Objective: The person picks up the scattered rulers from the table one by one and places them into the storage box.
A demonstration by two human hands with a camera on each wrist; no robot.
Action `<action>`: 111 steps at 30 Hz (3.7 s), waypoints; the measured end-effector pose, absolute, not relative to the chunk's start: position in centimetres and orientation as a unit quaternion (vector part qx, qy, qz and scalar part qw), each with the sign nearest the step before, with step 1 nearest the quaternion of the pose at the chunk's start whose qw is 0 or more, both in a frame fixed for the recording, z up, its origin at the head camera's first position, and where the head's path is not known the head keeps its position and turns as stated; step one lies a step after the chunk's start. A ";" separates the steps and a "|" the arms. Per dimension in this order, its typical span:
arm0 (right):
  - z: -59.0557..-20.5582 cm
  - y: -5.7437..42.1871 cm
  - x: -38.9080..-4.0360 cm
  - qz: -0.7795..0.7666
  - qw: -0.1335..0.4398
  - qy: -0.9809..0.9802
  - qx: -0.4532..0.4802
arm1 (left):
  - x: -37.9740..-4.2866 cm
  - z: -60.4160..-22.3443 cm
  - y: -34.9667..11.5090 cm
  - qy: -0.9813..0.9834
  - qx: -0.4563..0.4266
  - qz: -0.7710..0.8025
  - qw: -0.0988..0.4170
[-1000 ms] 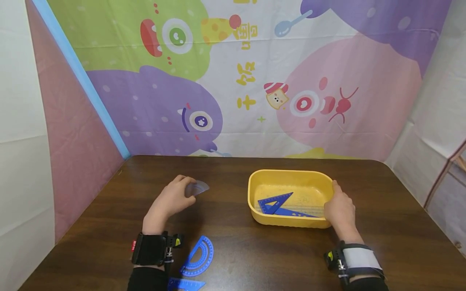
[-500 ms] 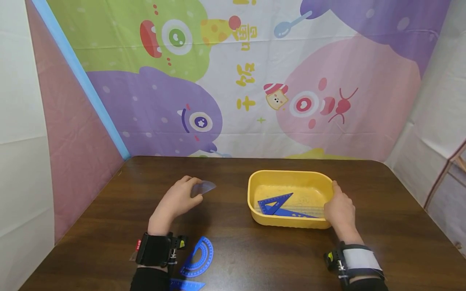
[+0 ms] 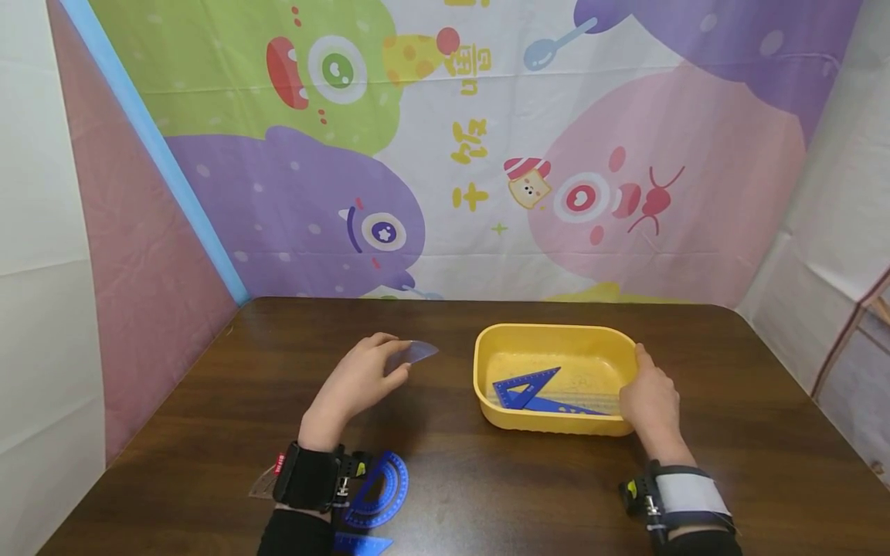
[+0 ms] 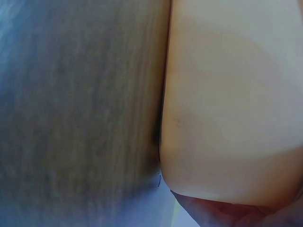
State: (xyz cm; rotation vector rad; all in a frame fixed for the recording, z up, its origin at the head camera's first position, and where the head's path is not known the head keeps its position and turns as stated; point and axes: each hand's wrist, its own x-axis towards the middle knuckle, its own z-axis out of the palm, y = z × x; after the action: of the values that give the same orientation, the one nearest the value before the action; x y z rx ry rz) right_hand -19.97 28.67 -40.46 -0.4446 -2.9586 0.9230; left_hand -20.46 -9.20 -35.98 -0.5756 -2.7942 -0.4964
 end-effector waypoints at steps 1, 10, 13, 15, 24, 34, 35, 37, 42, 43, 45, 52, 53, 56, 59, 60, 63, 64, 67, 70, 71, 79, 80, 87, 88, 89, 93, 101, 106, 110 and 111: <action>-40.5 28.7 -20.0 0.295 0.005 -0.945 -0.142 | -20.5 -36.0 -9.0 -0.956 -0.204 -0.169 0.128; -40.5 28.7 -20.0 0.296 0.006 -0.945 -0.142 | -20.4 -36.3 -7.2 -0.946 -0.252 -0.155 0.135; -40.6 28.7 -20.1 0.295 0.008 -0.945 -0.141 | -20.3 -36.4 -7.0 -0.945 -0.253 -0.149 0.142; -40.6 28.7 -20.1 0.294 0.008 -0.946 -0.140 | -20.2 -36.3 -6.7 -0.943 -0.259 -0.149 0.147; -40.7 28.8 -20.2 0.294 0.006 -0.945 -0.141 | -19.9 -36.3 -5.3 -0.936 -0.290 -0.143 0.141; -40.7 28.8 -20.1 0.295 0.005 -0.945 -0.143 | -19.5 -36.9 -3.5 -0.922 -0.332 -0.114 0.161; -40.7 28.8 -20.1 0.296 0.004 -0.945 -0.143 | -19.4 -36.9 -3.4 -0.921 -0.335 -0.115 0.162; -40.8 28.8 -20.1 0.295 0.004 -0.945 -0.144 | -19.4 -37.1 -3.1 -0.918 -0.341 -0.115 0.165; -40.7 28.8 -20.1 0.294 0.008 -0.945 -0.141 | -19.3 -37.3 -2.4 -0.911 -0.360 -0.110 0.171; -40.7 28.8 -20.1 0.294 0.007 -0.945 -0.141 | -19.2 -37.3 -2.3 -0.910 -0.363 -0.109 0.170; -40.8 28.8 -20.1 0.294 0.006 -0.946 -0.139 | -19.1 -37.5 -2.0 -0.909 -0.368 -0.107 0.167; -41.1 28.8 -20.0 0.294 0.000 -0.945 -0.145 | -19.0 -38.0 -1.0 -0.911 -0.373 -0.086 0.155; -41.1 28.8 -20.0 0.294 0.000 -0.945 -0.145 | -19.0 -38.0 -0.9 -0.912 -0.372 -0.082 0.153; -41.1 28.7 -20.1 0.298 -0.004 -0.943 -0.145 | -19.0 -38.1 -0.6 -0.916 -0.369 -0.074 0.141; -41.0 28.7 -20.1 0.299 -0.003 -0.943 -0.144 | -19.1 -38.2 -0.3 -0.916 -0.374 -0.071 0.130; -41.0 28.7 -20.1 0.299 -0.003 -0.943 -0.145 | -19.1 -38.3 -0.2 -0.915 -0.376 -0.070 0.128; -40.9 28.7 -20.2 0.299 -0.004 -0.943 -0.146 | -19.2 -38.4 0.1 -0.915 -0.379 -0.068 0.122; -40.9 28.7 -20.2 0.298 -0.005 -0.943 -0.146 | -19.2 -38.3 0.2 -0.915 -0.379 -0.069 0.119; -41.0 28.7 -20.3 0.295 -0.006 -0.944 -0.149 | -19.2 -38.1 0.6 -0.918 -0.377 -0.072 0.103; -40.9 28.8 -20.2 0.295 -0.004 -0.943 -0.152 | -19.5 -37.8 1.2 -0.920 -0.377 -0.067 0.087; -40.9 28.8 -20.3 0.296 -0.003 -0.943 -0.153 | -19.6 -37.7 1.5 -0.921 -0.375 -0.066 0.080; -40.8 29.0 -20.3 0.284 0.016 -0.949 -0.136 | -20.5 -37.7 3.4 -0.941 -0.331 -0.061 0.028; -40.9 29.1 -20.3 0.283 0.017 -0.950 -0.134 | -20.6 -37.8 3.6 -0.942 -0.328 -0.058 0.026; -41.0 29.2 -20.5 0.286 0.012 -0.948 -0.139 | -21.0 -37.7 4.5 -0.935 -0.350 -0.040 0.029; -41.0 29.2 -20.5 0.286 0.011 -0.948 -0.139 | -21.1 -37.7 4.7 -0.934 -0.354 -0.040 0.028; -41.0 29.2 -20.5 0.285 0.011 -0.948 -0.140 | -21.1 -37.6 4.8 -0.933 -0.356 -0.042 0.026; -41.0 29.1 -20.4 0.286 0.011 -0.948 -0.138 | -21.2 -37.6 5.5 -0.934 -0.354 -0.042 0.021; -40.7 28.9 -20.3 0.289 0.016 -0.947 -0.139 | -21.5 -38.1 6.6 -0.938 -0.344 -0.029 0.016; -40.6 28.7 -20.4 0.293 0.016 -0.946 -0.141 | -21.7 -38.3 6.6 -0.939 -0.343 -0.030 0.014; -40.6 28.7 -20.4 0.288 0.014 -0.947 -0.142 | -21.9 -37.9 6.4 -0.936 -0.350 -0.024 0.023; -40.6 28.7 -20.4 0.287 0.013 -0.947 -0.143 | -21.9 -37.8 6.2 -0.935 -0.353 -0.023 0.027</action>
State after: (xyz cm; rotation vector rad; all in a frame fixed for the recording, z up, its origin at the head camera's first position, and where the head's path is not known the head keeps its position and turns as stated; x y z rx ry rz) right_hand -20.40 28.71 -40.58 -0.4448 -2.9507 0.8950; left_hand -21.91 6.25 -37.79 -1.0909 -2.8874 -0.0696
